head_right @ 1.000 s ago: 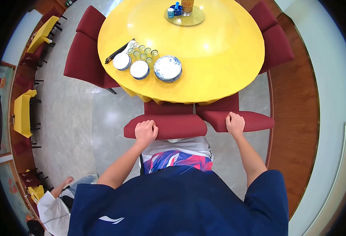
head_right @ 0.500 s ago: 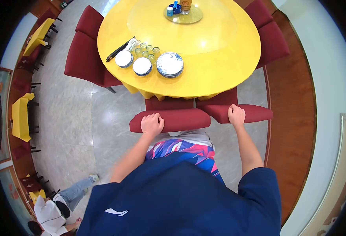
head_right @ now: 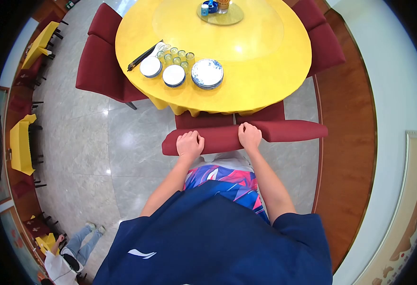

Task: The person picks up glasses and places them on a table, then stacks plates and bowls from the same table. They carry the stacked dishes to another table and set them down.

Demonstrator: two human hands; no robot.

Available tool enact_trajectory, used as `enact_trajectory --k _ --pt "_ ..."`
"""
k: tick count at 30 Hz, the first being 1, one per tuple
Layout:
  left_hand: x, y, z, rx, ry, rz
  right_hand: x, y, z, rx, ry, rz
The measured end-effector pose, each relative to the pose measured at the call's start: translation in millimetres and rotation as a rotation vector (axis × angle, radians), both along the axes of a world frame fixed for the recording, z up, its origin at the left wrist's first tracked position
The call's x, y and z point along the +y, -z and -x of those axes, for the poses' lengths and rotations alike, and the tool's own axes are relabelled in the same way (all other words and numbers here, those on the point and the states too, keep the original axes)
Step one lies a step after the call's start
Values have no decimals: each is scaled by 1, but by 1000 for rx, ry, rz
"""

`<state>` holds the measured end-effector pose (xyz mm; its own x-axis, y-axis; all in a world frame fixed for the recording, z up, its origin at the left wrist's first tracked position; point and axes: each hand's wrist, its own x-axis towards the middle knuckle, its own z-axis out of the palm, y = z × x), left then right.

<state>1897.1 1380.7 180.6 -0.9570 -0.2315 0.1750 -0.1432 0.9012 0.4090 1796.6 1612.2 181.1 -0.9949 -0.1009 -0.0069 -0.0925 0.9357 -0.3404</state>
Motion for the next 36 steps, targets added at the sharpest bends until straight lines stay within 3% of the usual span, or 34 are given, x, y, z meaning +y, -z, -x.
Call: enact_trajectory --k 4,9,20,36 --pt "0 0 -1 1 8 -21 -1 0 -6 144 -73 -45" --pt "-2 0 1 14 17 -20 -10 -3 -7 131 15 -85" --pt "-1 -1 3 -6 38 -1 -10 5 -5 309 -27 -71" --pt "-2 7 5 21 84 25 -5 11 -4 250 -83 -56"
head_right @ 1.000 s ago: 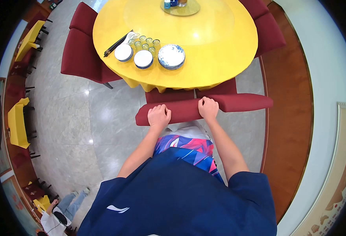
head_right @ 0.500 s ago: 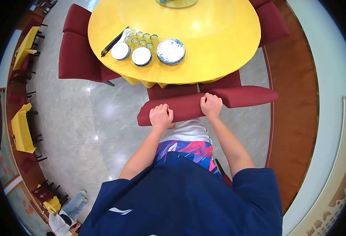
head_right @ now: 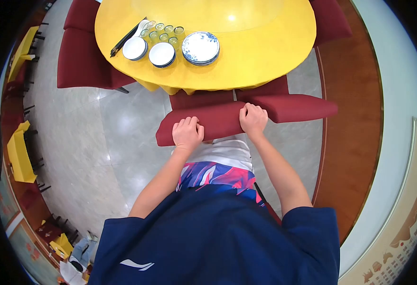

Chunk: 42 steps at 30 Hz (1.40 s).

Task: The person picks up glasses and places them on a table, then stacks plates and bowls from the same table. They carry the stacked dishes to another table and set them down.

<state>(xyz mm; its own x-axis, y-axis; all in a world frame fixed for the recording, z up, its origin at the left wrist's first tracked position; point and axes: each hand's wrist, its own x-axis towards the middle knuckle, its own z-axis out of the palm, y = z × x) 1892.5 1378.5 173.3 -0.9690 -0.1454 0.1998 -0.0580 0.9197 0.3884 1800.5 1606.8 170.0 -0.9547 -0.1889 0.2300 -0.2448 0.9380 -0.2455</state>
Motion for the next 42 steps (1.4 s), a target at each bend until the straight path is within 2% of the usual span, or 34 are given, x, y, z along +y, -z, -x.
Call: enact_trajectory --k 9,16,19,21,23,25,28,30,34,37,39,40,42 --pt "-2 0 1 13 0 -2 -3 -8 2 -15 -10 -52" --pt "-4 0 2 -19 2 -10 -6 0 20 -178 -59 -96" --pt "-5 -5 7 -41 4 0 -25 9 57 -750 -15 131" --pt "-6 -10 10 -95 23 -18 -36 70 93 -900 43 398" --pt "-5 -9 15 -118 27 -27 -74 52 131 -978 182 635" --pt "-3 -10 19 -146 21 -31 -103 55 173 -879 230 768" --pt "-1 -15 28 -220 26 -28 -123 55 227 -892 272 737" --pt "-1 -14 32 -250 29 -29 -120 61 249 -931 218 575" --pt "2 -18 38 -295 12 -42 -111 73 265 -959 175 434" --pt "0 -20 41 -312 -6 -75 -107 92 269 -894 92 350" --pt "-2 -18 43 -323 -22 -91 -106 94 269 -731 12 238" --pt "-2 -18 42 -327 -41 -116 -104 90 267 -736 18 242" --pt "-3 -18 43 -340 -49 -137 -101 81 266 -950 124 599"
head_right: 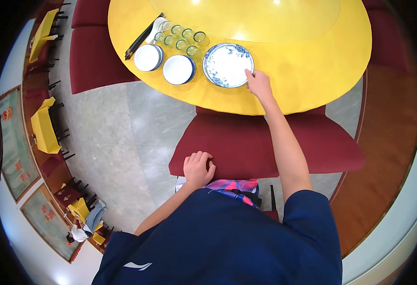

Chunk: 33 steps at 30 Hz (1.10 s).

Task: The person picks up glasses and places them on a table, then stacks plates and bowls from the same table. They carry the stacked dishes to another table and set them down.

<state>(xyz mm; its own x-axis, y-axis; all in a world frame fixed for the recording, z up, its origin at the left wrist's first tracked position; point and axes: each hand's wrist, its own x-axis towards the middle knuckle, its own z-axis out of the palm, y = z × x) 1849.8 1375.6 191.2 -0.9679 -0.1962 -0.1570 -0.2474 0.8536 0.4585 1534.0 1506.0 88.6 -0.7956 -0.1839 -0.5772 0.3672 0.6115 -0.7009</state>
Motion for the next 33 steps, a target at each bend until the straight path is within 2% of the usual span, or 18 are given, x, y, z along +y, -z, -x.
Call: enact_trajectory --k 3,6,8,9,11,12,13,15,17,18,21,23,27,30,31,33 --pt "-7 1 3 -4 -35 -48 7 3 -6 19 77 146" --pt "-13 -4 1 -13 -76 -140 18 -19 -27 131 131 167" --pt "-27 -5 4 -84 -45 -316 24 -25 -45 177 169 199" --pt "-37 -4 9 -59 -32 -326 22 -34 -51 206 206 238" --pt "-64 -4 18 -103 -321 -1052 11 -76 -71 187 246 281" --pt "-82 -7 21 -87 -342 -1205 7 -96 -88 143 277 335" --pt "-103 -11 24 -83 -328 -1271 0 -116 -108 170 281 322" --pt "-140 -21 26 -96 -405 -1478 -20 -151 -155 17 226 386" --pt "-176 -42 22 -166 -395 -1687 -51 -177 -203 -15 137 401" --pt "-191 -51 16 -181 -316 -1771 -70 -183 -225 -35 129 421" --pt "-225 -64 -18 -151 -488 -2111 -130 -193 -285 -99 81 482" --pt "-250 -71 -44 -127 -525 -2136 -165 -192 -313 -163 85 521" --pt "-299 -57 -94 -86 -588 -2108 -211 -203 -339 -132 -82 423" --pt "-321 -61 -121 -35 -636 -2054 -233 -217 -340 -163 -433 317" --pt "-324 -60 -126 -18 -657 -2067 -233 -215 -333 -154 -421 316" --pt "-329 -59 -137 -12 -674 -2084 -230 -208 -314 -264 -223 417"
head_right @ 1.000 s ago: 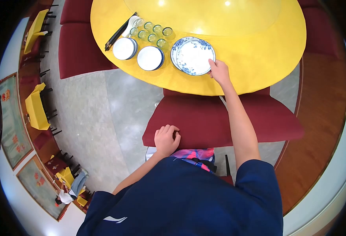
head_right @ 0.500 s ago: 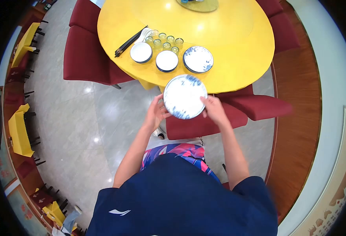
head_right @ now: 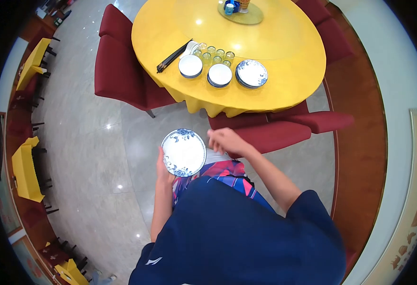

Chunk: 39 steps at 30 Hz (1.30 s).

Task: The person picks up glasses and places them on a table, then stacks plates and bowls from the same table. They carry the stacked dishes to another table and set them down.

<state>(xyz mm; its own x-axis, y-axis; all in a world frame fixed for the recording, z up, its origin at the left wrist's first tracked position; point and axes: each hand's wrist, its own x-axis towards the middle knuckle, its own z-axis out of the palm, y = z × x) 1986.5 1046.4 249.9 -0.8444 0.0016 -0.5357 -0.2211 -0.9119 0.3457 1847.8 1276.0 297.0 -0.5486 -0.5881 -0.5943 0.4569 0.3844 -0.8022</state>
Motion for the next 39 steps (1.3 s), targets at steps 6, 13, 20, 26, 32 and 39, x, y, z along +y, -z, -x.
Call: enact_trajectory --k 6,13,20,26,32,39 --pt "-20 -2 -12 -36 -95 61 70 85 120 144 620 -255" --pt "-49 -9 31 -48 -54 74 114 146 234 30 960 -488" --pt "-80 -15 103 -98 -34 135 156 234 283 380 947 -948" --pt "-92 -18 167 -192 50 193 160 214 274 661 699 -924" --pt "-96 -18 219 -241 74 226 161 206 275 821 815 -842" --pt "-89 -17 265 -250 75 217 149 148 274 640 882 -673"
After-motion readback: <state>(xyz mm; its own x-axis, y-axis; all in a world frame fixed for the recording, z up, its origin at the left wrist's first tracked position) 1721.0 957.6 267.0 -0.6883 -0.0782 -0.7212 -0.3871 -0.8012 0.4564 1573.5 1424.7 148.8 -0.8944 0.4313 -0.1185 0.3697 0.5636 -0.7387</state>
